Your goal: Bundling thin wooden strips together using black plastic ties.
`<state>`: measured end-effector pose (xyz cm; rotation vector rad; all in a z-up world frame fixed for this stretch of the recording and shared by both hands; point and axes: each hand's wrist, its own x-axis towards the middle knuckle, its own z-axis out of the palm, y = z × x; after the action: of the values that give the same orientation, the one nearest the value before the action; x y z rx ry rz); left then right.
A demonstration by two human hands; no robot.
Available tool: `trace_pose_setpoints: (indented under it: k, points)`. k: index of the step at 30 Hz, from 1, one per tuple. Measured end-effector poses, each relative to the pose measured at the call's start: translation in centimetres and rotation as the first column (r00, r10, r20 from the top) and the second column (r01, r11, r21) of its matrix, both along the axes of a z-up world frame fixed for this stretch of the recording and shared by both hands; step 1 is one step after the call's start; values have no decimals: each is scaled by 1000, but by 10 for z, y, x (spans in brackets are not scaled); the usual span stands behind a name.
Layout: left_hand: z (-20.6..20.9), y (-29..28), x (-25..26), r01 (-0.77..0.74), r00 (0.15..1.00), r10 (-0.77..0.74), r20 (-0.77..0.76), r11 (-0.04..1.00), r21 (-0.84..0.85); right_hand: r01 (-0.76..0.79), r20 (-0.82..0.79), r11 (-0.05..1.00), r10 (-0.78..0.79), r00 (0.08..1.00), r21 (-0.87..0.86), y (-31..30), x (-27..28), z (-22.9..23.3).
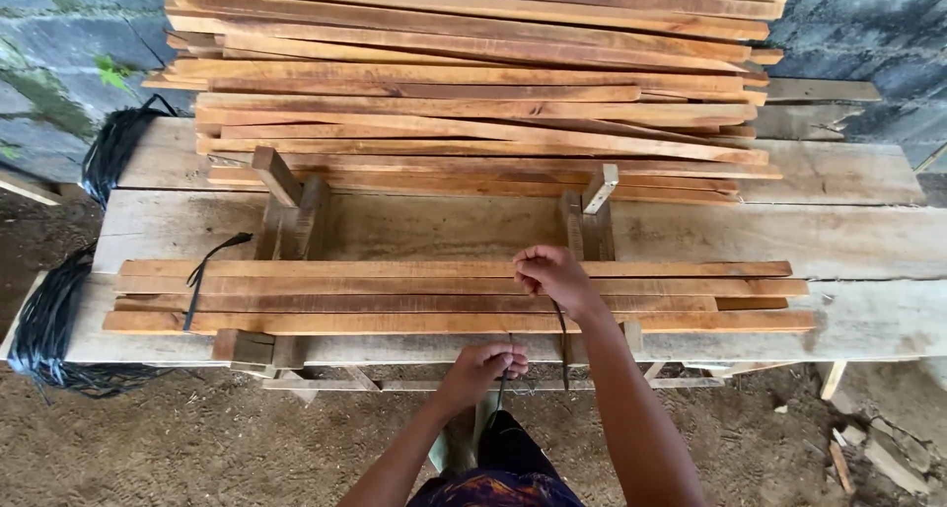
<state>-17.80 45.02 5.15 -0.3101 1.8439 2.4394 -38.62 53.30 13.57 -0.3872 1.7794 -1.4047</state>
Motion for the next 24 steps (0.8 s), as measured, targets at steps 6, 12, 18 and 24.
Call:
trace_pose_setpoints:
  k: [6,12,18,24]
  points:
    - [-14,-12,-33,-150,985,164,-58,970,190,51,53,952,-36,998,-301,3,-29,-15]
    - [2,-31,-87,-219,965,244,-97,952,214,57,149,886,14,989,-460,-11,-56,7]
    - [29,-54,-125,-405,902,417,-114,907,114,-63,-122,975,37,992,-214,-30,-80,-32]
    - [20,-90,-179,-466,837,486,-250,874,139,-115,-156,987,132,979,113,-29,-107,-106]
